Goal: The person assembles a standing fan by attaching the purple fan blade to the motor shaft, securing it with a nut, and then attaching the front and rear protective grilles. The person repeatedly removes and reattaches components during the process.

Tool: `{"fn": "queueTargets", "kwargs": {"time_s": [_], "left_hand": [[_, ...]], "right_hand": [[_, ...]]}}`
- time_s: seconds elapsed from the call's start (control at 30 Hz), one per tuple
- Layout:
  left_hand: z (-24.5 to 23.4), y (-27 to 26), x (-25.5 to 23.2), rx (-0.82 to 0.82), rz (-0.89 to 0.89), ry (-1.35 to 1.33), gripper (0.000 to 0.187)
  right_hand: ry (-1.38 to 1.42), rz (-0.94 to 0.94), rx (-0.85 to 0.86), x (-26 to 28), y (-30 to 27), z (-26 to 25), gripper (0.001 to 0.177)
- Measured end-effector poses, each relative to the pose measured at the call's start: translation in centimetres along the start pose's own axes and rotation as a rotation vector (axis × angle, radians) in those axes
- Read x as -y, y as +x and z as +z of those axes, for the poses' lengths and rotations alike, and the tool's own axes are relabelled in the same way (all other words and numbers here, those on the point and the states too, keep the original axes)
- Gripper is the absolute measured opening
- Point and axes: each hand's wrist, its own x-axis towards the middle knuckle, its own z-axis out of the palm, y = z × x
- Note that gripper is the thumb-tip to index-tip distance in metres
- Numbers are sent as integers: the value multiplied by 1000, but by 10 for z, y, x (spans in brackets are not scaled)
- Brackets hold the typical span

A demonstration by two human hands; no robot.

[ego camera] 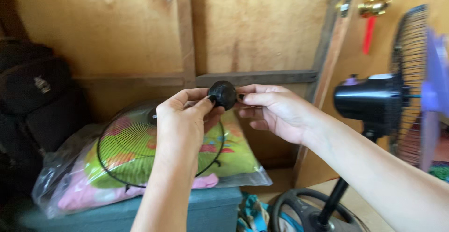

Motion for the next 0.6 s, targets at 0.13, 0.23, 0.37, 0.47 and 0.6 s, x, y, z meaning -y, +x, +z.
{"fn": "queueTargets", "kwargs": {"time_s": [0.13,0.23,0.37,0.47,0.6], "left_hand": [[-47,43,20,-147,-182,205,13],[-79,91,42,-169,-164,161,12],[-115,156,77,-205,-93,129,9],[-132,201,98,-291,-178,228,11],[-149,242,128,-338,-236,496,17]], "right_hand": [[42,52,108,-26,60,22,29],[66,87,183,-43,107,36,32],[60,113,212,-63,167,53,36],[61,141,208,-80,198,64,39],[-111,167,159,-102,222,79,46]]}}
